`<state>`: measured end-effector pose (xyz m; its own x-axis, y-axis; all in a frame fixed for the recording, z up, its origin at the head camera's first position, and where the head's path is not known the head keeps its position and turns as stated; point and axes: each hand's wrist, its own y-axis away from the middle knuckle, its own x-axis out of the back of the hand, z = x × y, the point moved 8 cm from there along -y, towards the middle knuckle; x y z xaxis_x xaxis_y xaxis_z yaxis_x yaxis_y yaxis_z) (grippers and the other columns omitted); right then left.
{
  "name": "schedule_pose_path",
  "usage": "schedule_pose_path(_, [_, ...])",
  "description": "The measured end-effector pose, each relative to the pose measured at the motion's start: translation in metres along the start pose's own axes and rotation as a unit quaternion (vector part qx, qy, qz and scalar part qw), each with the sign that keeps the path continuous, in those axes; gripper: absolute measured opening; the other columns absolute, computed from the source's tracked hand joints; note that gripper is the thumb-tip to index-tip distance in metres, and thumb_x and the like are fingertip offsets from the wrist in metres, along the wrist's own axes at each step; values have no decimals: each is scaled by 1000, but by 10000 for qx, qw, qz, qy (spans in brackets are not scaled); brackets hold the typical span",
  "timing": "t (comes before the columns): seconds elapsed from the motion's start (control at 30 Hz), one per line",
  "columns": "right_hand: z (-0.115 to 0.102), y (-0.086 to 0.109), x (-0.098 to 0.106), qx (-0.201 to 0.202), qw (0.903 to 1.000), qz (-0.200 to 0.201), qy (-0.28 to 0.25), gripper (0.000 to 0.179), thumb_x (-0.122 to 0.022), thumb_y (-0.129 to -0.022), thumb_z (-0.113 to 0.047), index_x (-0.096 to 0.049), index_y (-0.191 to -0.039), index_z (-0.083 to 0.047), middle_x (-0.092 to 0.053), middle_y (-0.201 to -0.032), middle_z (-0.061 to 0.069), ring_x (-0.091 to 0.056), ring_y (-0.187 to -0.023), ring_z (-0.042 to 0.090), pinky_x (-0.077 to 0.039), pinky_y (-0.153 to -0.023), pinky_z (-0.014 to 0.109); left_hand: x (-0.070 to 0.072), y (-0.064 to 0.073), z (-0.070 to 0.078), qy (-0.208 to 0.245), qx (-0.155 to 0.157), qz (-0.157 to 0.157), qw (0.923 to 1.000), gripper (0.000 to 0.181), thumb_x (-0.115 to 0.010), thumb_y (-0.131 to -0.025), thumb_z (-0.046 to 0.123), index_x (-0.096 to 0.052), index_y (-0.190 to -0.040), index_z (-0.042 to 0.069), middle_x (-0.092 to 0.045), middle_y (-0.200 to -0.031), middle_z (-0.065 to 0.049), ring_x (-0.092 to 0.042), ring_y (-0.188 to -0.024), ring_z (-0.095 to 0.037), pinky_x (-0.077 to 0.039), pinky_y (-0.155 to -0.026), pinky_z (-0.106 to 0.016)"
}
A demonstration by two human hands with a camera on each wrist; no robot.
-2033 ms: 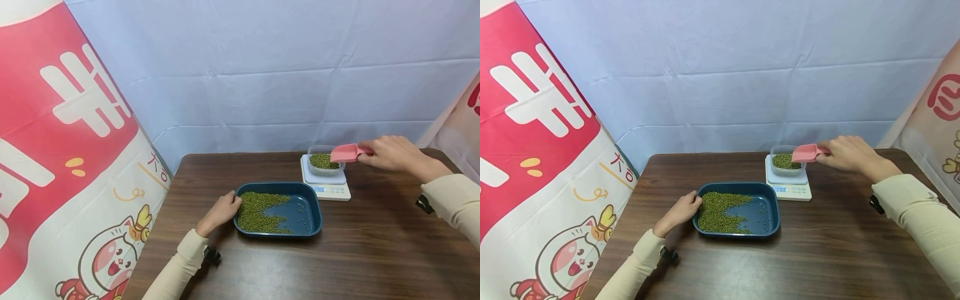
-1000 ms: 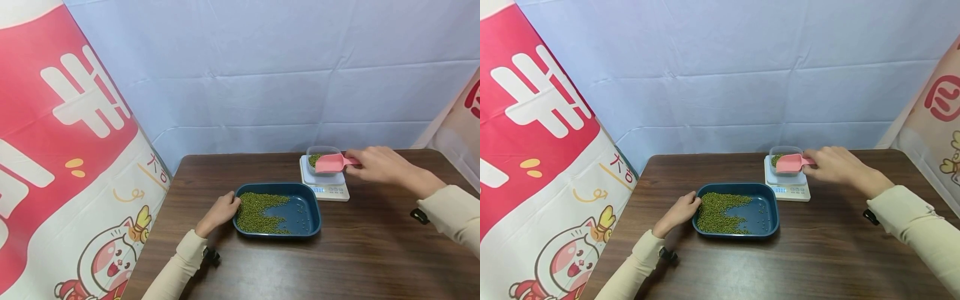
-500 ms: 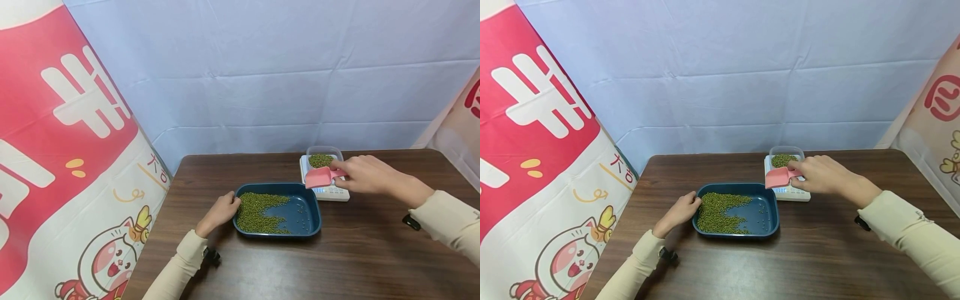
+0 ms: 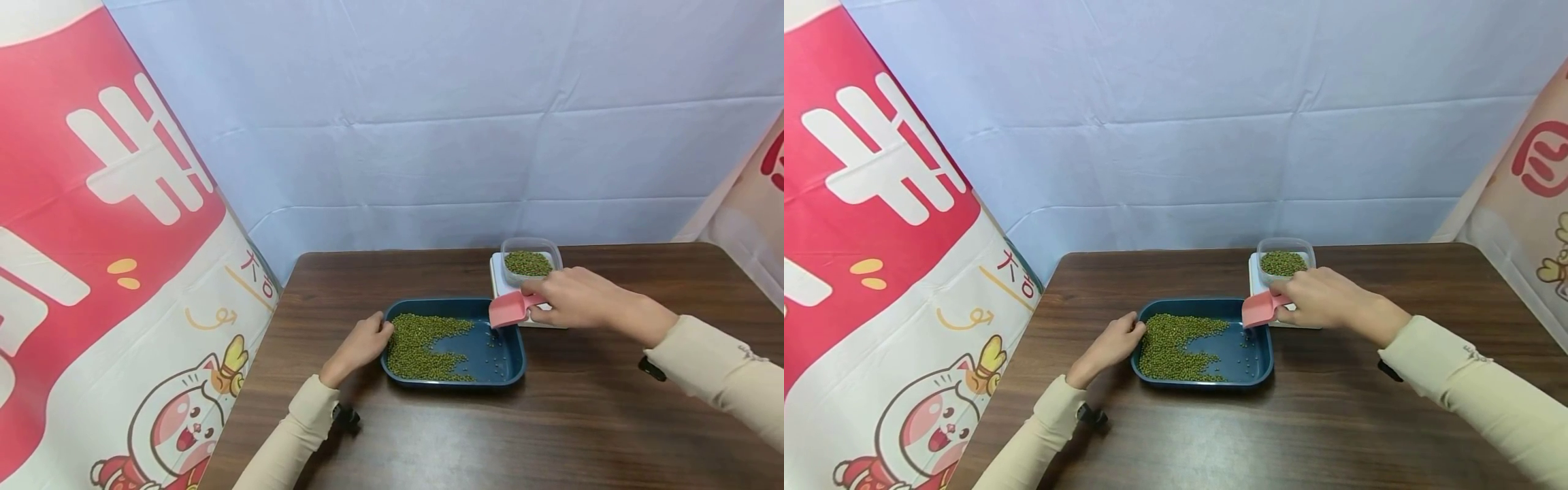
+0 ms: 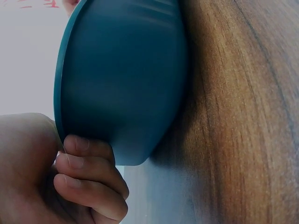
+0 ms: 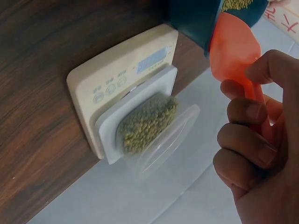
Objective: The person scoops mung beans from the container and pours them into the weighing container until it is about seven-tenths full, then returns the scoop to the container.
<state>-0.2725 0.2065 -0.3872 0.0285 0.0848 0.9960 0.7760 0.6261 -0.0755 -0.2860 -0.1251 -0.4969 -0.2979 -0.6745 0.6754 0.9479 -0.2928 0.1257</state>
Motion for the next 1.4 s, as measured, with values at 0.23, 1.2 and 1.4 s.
schedule_pose_path(0.23, [-8, -9, -5, 63, 9998, -144, -91, 19, -79, -92, -35, -68, -98, -21, -45, -61, -12, -39, -56, 6, -33, -56, 29, -1, 0, -1, -18, 1, -4, 10000, 27, -41, -112, 26, -45, -89, 11, -41, -74, -1, -38, -63, -17, -35, -61, -31])
schedule_pose_path(1.2, [-30, -39, -21, 208, 9977, -636, 99, 15, -78, -91, -29, -73, -96, -16, -53, -71, -5, -44, -64, 12, -38, -59, 33, -2, -2, -2, -13, 5, -103, 9999, 28, -39, -112, 27, -45, -90, 11, -41, -74, -1, -36, -62, -17, -35, -61, -32])
schedule_pose_path(1.4, [-31, -45, -24, 182, 9965, -819, 25, 12, -77, -92, -28, -72, -92, -17, -50, -65, -6, -41, -60, 12, -35, -59, 33, -1, -2, -1, -35, -28, -67, 10000, 27, -40, -112, 26, -46, -90, 11, -41, -74, -1, -38, -63, -17, -36, -61, -31])
